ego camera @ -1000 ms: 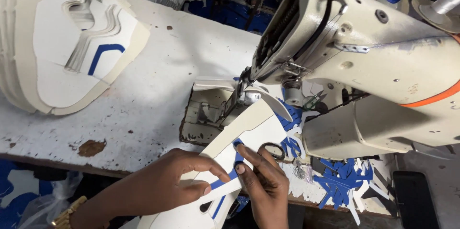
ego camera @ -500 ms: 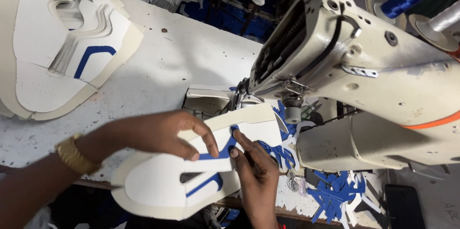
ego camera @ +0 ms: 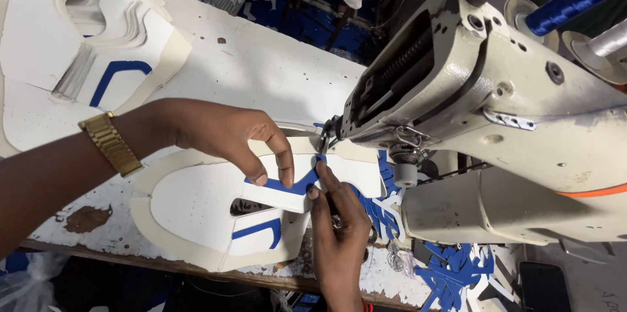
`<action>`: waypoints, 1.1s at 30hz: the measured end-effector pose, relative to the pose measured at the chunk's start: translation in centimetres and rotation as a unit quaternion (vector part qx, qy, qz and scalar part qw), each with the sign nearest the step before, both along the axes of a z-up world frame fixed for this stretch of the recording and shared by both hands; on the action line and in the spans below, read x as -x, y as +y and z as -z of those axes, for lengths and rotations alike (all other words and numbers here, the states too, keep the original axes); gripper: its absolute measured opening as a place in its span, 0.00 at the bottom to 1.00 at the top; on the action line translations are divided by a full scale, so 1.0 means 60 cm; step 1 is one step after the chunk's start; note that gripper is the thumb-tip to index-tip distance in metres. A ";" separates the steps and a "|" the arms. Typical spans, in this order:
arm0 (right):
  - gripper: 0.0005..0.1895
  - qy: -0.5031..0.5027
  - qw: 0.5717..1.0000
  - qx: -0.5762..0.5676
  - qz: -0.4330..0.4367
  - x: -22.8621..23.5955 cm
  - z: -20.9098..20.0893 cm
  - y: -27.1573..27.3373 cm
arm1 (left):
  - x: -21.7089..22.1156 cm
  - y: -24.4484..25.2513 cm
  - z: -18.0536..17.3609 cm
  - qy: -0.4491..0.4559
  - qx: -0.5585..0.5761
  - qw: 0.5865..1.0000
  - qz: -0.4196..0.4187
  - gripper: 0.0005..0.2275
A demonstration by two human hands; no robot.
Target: The person sews blue fabric strips onto white shoe upper parts using a sewing machine. They repeatedly pick up a shoe part, align the blue strip, guide it through the machine, and then cut the thread with scissors.
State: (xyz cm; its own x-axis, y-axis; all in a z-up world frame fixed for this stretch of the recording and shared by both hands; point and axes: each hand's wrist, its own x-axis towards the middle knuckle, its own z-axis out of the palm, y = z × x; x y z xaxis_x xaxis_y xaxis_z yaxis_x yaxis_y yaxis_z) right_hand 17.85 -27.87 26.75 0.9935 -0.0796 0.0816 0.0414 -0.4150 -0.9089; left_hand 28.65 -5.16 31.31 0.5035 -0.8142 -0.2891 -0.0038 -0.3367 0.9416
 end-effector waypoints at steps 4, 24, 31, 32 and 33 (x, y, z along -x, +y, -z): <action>0.24 -0.035 0.997 0.047 -0.046 0.000 -0.004 -0.006 | -0.007 -0.002 -0.008 0.009 -0.025 1.000 0.006 0.16; 0.25 -0.081 0.972 0.217 -0.021 0.000 -0.009 0.023 | -0.078 0.002 -0.002 0.023 -0.064 0.994 0.090 0.19; 0.25 -0.096 0.970 0.217 -0.051 -0.013 -0.010 0.000 | -0.026 0.003 0.010 0.007 -0.023 0.999 0.021 0.18; 0.25 -0.095 0.970 0.217 -0.050 -0.012 -0.007 -0.005 | -0.011 0.000 0.011 0.008 -0.023 0.999 0.022 0.18; 0.23 -0.114 0.967 0.221 -0.061 -0.010 -0.004 -0.010 | 0.003 -0.003 0.011 -0.004 -0.019 0.999 -0.026 0.18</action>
State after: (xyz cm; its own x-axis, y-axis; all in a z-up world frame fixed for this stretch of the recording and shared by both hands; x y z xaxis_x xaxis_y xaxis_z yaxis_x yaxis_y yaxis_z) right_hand 18.48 -28.47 27.01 0.9457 0.1297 0.2979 0.2923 -0.7399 -0.6058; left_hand 28.45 -5.33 30.63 0.5465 -0.7759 -0.3152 0.0068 -0.3722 0.9281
